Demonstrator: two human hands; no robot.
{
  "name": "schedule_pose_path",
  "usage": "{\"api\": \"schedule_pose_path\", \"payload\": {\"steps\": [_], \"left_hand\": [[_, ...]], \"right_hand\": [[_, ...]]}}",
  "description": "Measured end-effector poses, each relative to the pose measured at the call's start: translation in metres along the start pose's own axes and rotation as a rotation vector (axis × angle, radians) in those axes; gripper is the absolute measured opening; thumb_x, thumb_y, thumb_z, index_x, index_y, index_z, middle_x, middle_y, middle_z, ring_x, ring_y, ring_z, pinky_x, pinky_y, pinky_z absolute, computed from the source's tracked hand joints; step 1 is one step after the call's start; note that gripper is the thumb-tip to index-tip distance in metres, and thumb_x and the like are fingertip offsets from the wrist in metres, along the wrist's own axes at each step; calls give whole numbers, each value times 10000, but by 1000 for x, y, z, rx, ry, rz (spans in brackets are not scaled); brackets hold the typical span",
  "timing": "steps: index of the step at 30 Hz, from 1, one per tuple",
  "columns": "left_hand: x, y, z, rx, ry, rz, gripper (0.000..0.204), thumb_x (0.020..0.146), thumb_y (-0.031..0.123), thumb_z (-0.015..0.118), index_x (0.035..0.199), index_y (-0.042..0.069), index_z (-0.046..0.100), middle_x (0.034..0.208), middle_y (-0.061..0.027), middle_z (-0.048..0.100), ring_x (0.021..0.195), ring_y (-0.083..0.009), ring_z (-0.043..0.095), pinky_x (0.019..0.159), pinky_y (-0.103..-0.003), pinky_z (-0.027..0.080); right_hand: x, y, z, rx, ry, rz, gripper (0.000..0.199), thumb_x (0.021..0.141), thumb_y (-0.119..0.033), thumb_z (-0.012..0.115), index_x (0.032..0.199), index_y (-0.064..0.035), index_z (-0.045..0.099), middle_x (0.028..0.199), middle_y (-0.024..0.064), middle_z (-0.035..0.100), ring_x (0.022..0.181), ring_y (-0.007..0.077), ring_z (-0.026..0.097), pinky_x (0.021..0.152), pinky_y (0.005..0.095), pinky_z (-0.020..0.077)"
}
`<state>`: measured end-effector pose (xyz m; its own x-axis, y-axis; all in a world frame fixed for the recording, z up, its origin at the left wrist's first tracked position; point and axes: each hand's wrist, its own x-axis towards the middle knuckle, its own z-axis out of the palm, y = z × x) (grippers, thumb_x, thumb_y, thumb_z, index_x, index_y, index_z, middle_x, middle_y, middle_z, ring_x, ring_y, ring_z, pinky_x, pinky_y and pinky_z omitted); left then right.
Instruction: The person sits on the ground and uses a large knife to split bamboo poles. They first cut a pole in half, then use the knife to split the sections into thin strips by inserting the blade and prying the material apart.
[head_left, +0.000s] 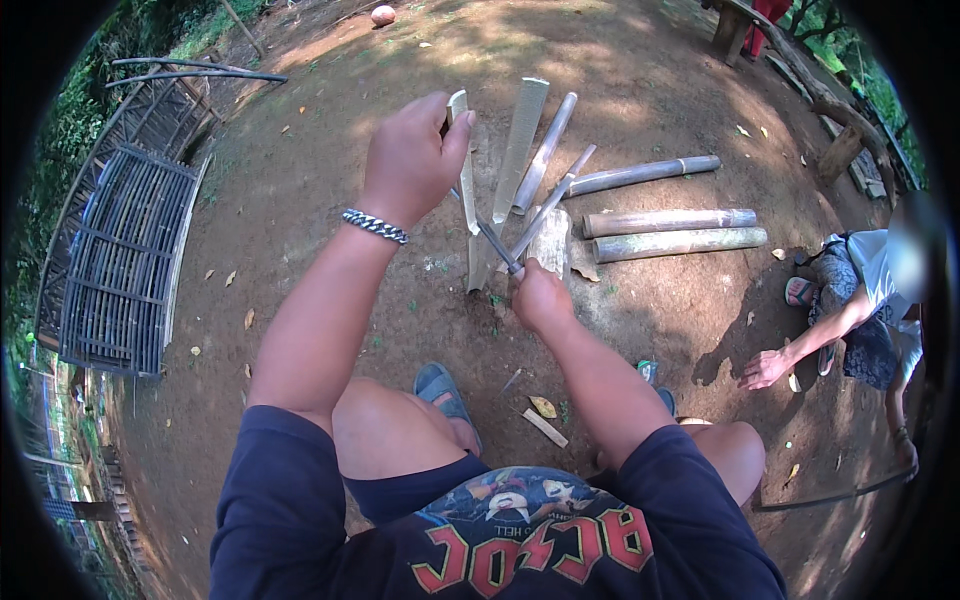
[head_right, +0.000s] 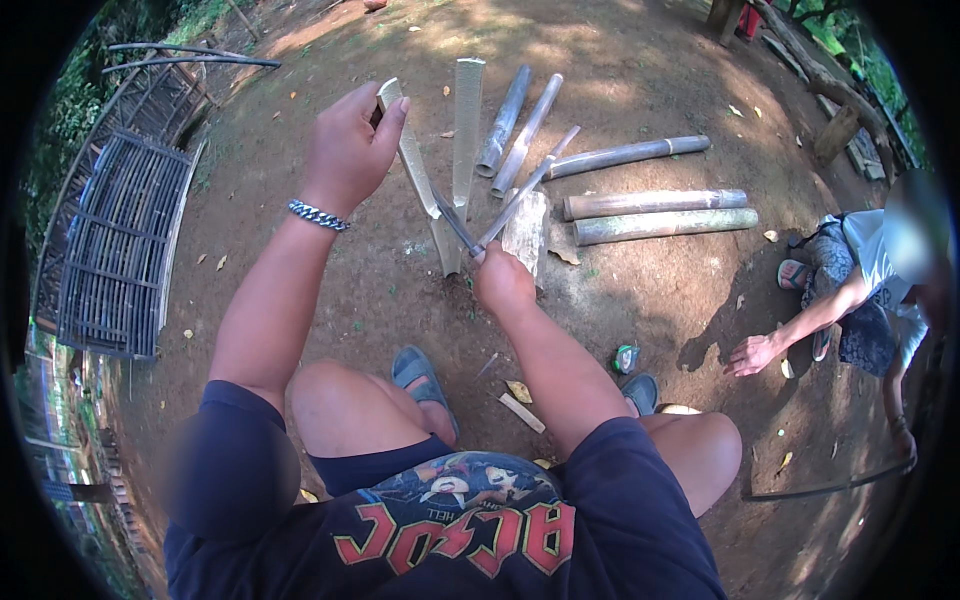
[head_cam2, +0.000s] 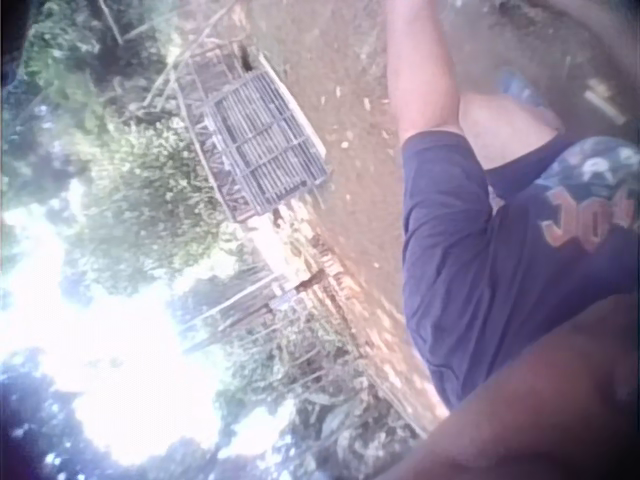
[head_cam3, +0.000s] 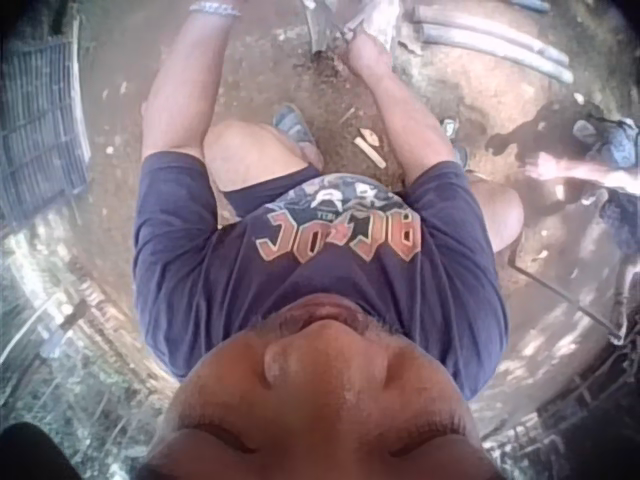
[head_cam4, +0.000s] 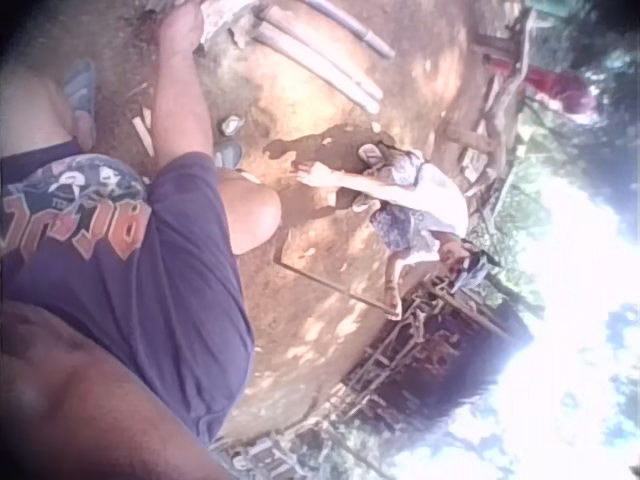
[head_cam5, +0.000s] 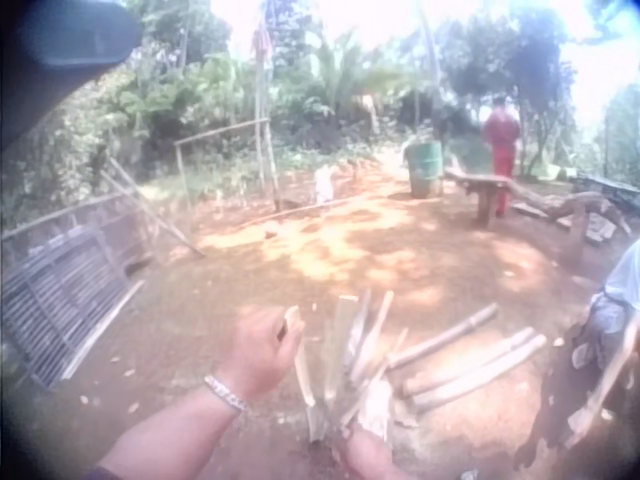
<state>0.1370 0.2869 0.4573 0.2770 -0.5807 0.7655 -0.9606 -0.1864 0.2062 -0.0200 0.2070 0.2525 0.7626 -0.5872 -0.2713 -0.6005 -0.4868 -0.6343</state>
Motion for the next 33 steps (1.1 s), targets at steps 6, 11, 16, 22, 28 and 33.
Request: {"api": "schedule_pose_path", "payload": {"steps": [6, 11, 16, 22, 28, 33], "left_hand": [[-6, -3, 3, -4, -2, -2, 348, 936, 259, 673, 758, 1, 521, 602, -141, 493, 530, -306, 468, 516, -411, 366], [4, -7, 10, 17, 3, 16, 355, 937, 274, 673, 758, 2, 532, 589, -133, 493, 527, -287, 471, 513, -400, 366], [4, -17, 0, 72, 7, -17, 354, 940, 279, 670, 757, 7, 535, 586, -126, 491, 525, -266, 470, 512, -384, 367], [8, -8, 5, 15, -24, -94, 303, 933, 260, 648, 765, 26, 555, 648, -143, 557, 593, -317, 562, 546, -413, 422], [-21, -26, 23, -711, 116, -276, 232, 1054, 251, 519, 1004, 33, 580, 1012, -83, 688, 861, -171, 679, 752, -311, 538], [-15, 23, 70, -903, -92, -399, 277, 1020, 256, 588, 1154, 13, 593, 1040, -79, 680, 852, -116, 643, 768, -274, 527]], "right_hand": [[1, -16, 42, 490, -224, 161, 407, 825, -198, 660, 1162, 17, 582, 1033, 274, 680, 996, 425, 666, 884, 469, 521], [22, 19, 89, 190, 68, 43, 344, 872, -199, 631, 1136, 16, 585, 1035, 276, 685, 1015, 421, 670, 887, 480, 528], [29, 35, 58, -10, -7, 16, 374, 837, -216, 683, 1107, 16, 567, 1068, 270, 675, 1043, 429, 645, 904, 479, 508], [27, 61, 80, 208, 4, 101, 381, 822, -214, 658, 1137, -6, 606, 1056, 251, 686, 1006, 407, 666, 899, 447, 517], [12, 67, 90, 358, 12, 143, 364, 812, -246, 693, 1091, -23, 625, 1016, 226, 699, 968, 376, 680, 875, 434, 524], [-1, 81, 95, 301, -6, 121, 358, 801, -258, 714, 1060, -25, 629, 994, 218, 700, 969, 375, 679, 869, 437, 521]]}}
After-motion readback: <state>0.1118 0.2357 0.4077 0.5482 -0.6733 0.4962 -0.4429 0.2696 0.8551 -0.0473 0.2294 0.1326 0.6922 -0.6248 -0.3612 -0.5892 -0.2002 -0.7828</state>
